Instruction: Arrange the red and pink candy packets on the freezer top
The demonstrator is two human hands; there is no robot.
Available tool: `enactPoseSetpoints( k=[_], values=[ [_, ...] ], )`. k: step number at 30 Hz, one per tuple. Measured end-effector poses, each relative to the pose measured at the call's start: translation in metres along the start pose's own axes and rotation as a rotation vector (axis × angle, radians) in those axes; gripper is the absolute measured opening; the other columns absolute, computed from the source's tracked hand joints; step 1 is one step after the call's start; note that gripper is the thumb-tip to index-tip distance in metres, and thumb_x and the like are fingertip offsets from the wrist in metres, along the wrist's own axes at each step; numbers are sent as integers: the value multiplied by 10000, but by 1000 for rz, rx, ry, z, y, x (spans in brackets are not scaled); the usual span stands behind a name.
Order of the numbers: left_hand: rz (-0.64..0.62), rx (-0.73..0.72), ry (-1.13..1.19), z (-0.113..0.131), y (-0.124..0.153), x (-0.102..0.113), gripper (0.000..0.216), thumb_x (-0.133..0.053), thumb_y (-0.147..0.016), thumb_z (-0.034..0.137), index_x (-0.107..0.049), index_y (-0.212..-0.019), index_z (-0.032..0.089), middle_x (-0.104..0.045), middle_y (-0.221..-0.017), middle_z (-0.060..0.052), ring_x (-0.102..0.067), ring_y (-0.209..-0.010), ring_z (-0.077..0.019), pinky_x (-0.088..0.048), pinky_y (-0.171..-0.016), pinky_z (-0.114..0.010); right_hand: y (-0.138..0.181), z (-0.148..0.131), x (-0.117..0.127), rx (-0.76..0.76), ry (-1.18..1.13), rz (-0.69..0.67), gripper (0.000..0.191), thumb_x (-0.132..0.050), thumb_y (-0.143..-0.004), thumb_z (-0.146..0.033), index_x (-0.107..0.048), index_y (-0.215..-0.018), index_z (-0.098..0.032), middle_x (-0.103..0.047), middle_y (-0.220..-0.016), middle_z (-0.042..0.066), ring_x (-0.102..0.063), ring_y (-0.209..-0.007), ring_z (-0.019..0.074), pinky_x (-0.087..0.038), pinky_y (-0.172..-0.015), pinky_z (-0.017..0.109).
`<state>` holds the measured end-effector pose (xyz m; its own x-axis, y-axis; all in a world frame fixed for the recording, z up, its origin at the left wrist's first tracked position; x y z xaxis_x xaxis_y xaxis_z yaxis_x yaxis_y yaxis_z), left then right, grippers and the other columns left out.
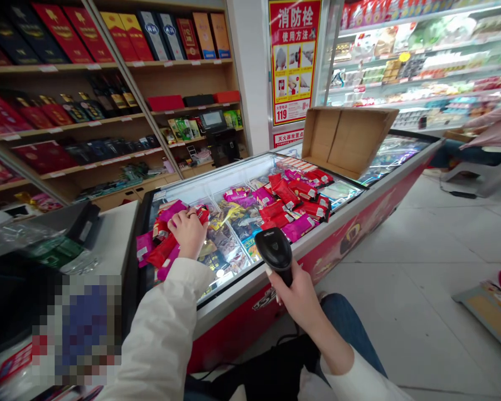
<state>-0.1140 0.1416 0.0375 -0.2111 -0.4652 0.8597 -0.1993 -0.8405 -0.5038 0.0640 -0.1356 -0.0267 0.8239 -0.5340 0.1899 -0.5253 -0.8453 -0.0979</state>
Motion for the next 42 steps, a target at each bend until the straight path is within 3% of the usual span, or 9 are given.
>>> enactPoseSetpoints(
  k=[5, 11, 15, 22, 26, 30, 35, 39, 42],
  values=[
    [-45, -162, 240, 54, -23, -12, 594, -617, -988, 300, -567, -1546, 102, -589, -1566, -243, -499, -1478, -418, -409, -1230, -538, -4, 6, 1, -54, -66, -10, 453, -692, -956, -680, -600, -857, -248, -619, -492, -24, -619, -456, 209, -490, -553, 321],
    [-257, -195, 373, 111, -66, -64, 675, -603, -956, 170, -484, -1617, 107, -401, -1753, -233, -357, -1633, -387, -295, -1317, -559, -4, 7, 1, -63, -84, -19, 423, -695, -968, -653, -603, -920, -243, -619, -495, -34, -624, -457, 205, -497, -535, 308],
    [-277, -152, 428, 110, -75, -82, 593, -631, -938, 163, -593, -1530, 154, -540, -1639, -242, -430, -1569, -415, -271, -1302, -617, -5, 15, 3, -53, -53, -38, 435, -692, -960, -668, -601, -915, -245, -635, -507, -30, -641, -460, 208, -508, -524, 309],
    [-336, -12, 708, 98, -58, -84, 298, -773, -871, 263, -776, -1141, 137, -678, -1410, -261, -464, -1502, -475, -327, -1258, -613, -6, 16, -3, -68, -73, -57, 498, -672, -943, -737, -599, -914, -245, -624, -494, -27, -641, -444, 215, -513, -507, 318],
    [-444, 43, 1048, 96, -33, -80, 346, -785, -907, 430, -739, -1129, 167, -799, -1098, -163, -717, -1223, -383, -525, -1104, -545, -1, 7, -3, -65, -102, -31, 478, -692, -941, -709, -611, -917, -239, -617, -476, -28, -629, -437, 209, -509, -510, 310],
    [-549, 49, 1405, 89, 3, -65, 417, -724, -966, 538, -676, -1191, 191, -809, -1025, -86, -795, -964, -247, -621, -1004, -500, 2, 2, -3, -57, -121, -14, 437, -711, -948, -660, -605, -897, -239, -612, -477, -34, -611, -441, 195, -496, -523, 300],
    [-825, 238, 1965, 87, 41, -56, 418, -917, -799, 429, -701, -1078, 206, -806, -978, -45, -797, -972, -255, -625, -1051, -531, 3, 1, -8, -46, -125, -54, 434, -704, -951, -659, -599, -880, -243, -602, -466, -39, -597, -423, 192, -483, -511, 301],
    [-798, 245, 1936, 88, 47, -55, 516, -994, -707, 371, -717, -1105, 195, -832, -1012, -43, -806, -972, -257, -621, -1044, -494, 5, -4, -10, -40, -134, -39, 439, -704, -951, -665, -595, -873, -247, -588, -466, -44, -586, -426, 191, -477, -510, 304],
    [-722, 164, 1927, 91, 43, -51, 569, -1019, -667, 365, -734, -1128, 191, -849, -1076, -58, -793, -1109, -279, -555, -1133, -477, 5, -6, -10, -37, -127, -32, 428, -708, -953, -653, -593, -876, -248, -592, -470, -42, -591, -432, 194, -478, -519, 307]
  ],
)
Point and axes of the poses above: each hand's wrist, its own y-axis away from the middle knuckle, its own x-axis out of the back of the hand, z = x × y, the point moved 6 cm from there along -y, towards the middle knuckle
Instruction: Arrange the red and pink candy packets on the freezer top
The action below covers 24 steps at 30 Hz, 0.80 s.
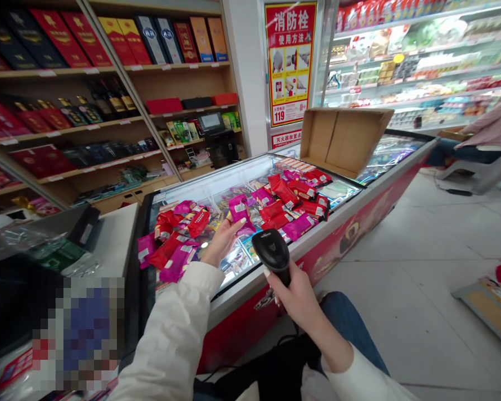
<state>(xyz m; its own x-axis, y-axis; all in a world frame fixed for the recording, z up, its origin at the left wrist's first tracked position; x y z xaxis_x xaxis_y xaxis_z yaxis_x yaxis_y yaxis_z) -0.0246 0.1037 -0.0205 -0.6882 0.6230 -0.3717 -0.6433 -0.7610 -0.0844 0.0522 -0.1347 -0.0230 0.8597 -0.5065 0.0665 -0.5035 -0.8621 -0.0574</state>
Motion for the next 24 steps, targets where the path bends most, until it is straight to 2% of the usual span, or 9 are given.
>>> enactPoseSetpoints(
  k=[4, 8, 13, 21, 24],
  values=[
    [-9, -46, -35, 1, -3, -2, 610, -1043, -616, 324, -739, -1125, 180, -858, -1101, -77, -755, -1242, -312, -487, -1204, -495, -4, 0, 0, 18, 11, 5, 379, -698, -969, -604, -591, -900, -248, -602, -482, -45, -595, -441, 193, -478, -534, 306],
    [-24, 0, -63, -4, -3, -3, 644, -1070, -562, 324, -734, -1085, 158, -863, -1026, -89, -793, -1148, -323, -512, -1172, -523, -7, -2, -1, 27, 33, 9, 329, -694, -970, -559, -592, -911, -251, -605, -489, -48, -601, -448, 198, -476, -542, 308],
    [-36, 25, -85, -7, -2, -4, 659, -1072, -584, 339, -719, -1105, 143, -864, -1014, -99, -823, -1024, -307, -551, -1116, -530, -10, -11, -3, 36, 59, 11, 284, -692, -966, -510, -599, -918, -246, -615, -492, -48, -620, -463, 202, -487, -570, 308],
    [-89, 30, -108, -7, -4, -6, 712, -1087, -538, 352, -719, -1112, 148, -863, -1011, -104, -819, -1058, -325, -567, -1104, -517, -10, -18, -5, 51, 90, -2, 249, -667, -969, -469, -595, -885, -246, -627, -501, -44, -632, -479, 200, -491, -588, 309],
    [-98, 3, -194, -7, -4, -8, 702, -1058, -592, 425, -723, -1142, 145, -858, -1032, -118, -818, -1042, -320, -592, -1058, -498, -10, -17, -5, 57, 99, -4, 267, -657, -977, -486, -599, -880, -245, -626, -496, -40, -629, -475, 201, -492, -588, 313]
  ],
)
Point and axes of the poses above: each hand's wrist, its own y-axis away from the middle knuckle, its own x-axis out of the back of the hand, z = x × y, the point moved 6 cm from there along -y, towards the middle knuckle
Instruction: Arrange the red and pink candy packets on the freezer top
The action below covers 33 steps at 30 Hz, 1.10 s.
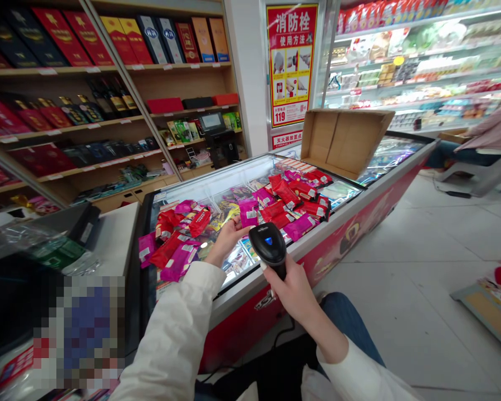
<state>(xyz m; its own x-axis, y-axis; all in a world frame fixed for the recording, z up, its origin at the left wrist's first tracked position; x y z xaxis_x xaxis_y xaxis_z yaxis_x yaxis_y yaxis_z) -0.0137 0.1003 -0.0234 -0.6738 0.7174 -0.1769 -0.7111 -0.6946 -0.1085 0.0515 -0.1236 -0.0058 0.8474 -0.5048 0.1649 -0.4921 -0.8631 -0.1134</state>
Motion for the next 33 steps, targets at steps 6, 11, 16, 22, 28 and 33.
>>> enactPoseSetpoints(
  k=[6, 11, 16, 22, 28, 33],
  values=[
    [191, -83, -338, 15, 0, 20, 515, -956, -744, 424, -753, -1124, 143, -813, -1144, -152, -741, -1204, -369, -550, -1103, -504, 4, 8, 4, 5, 8, 18, 325, -678, -975, -558, -606, -912, -247, -621, -496, -36, -615, -463, 208, -486, -567, 323],
    [606, -137, -1001, 48, 12, 63, 567, -810, -875, 261, -676, -1415, 147, -702, -1413, -217, -517, -1475, -437, -358, -1254, -596, 12, 19, 11, -23, 15, 22, 370, -677, -978, -602, -606, -893, -248, -609, -490, -35, -615, -457, 208, -489, -564, 322],
    [710, -179, -1521, 63, 14, 66, 513, -620, -994, 213, -634, -1500, 127, -601, -1582, -230, -479, -1508, -430, -339, -1255, -598, 17, 28, 26, -39, 5, 61, 400, -692, -964, -624, -598, -861, -250, -604, -482, -40, -604, -444, 190, -491, -545, 306],
    [543, -356, -1403, 55, 0, 14, 373, -592, -1009, 187, -709, -1363, 179, -712, -1396, -183, -595, -1361, -364, -423, -1156, -511, 19, 40, 49, -56, -59, 136, 472, -700, -948, -677, -587, -796, -245, -600, -495, -29, -588, -435, 167, -480, -498, 283],
    [113, -345, -1149, 12, -19, -71, 250, -807, -935, 381, -760, -1111, 209, -733, -1215, -163, -655, -1211, -369, -431, -1086, -477, 22, 38, 56, -82, -68, 170, 511, -715, -908, -730, -581, -797, -250, -597, -501, -26, -579, -427, 170, -481, -488, 294],
    [125, -152, -937, -1, -28, -74, 355, -952, -758, 324, -695, -969, 201, -685, -1261, -178, -674, -1224, -408, -442, -1104, -476, 22, 37, 56, -94, -98, 170, 529, -723, -891, -742, -574, -767, -250, -582, -479, -27, -569, -416, 167, -473, -470, 290]
  ],
)
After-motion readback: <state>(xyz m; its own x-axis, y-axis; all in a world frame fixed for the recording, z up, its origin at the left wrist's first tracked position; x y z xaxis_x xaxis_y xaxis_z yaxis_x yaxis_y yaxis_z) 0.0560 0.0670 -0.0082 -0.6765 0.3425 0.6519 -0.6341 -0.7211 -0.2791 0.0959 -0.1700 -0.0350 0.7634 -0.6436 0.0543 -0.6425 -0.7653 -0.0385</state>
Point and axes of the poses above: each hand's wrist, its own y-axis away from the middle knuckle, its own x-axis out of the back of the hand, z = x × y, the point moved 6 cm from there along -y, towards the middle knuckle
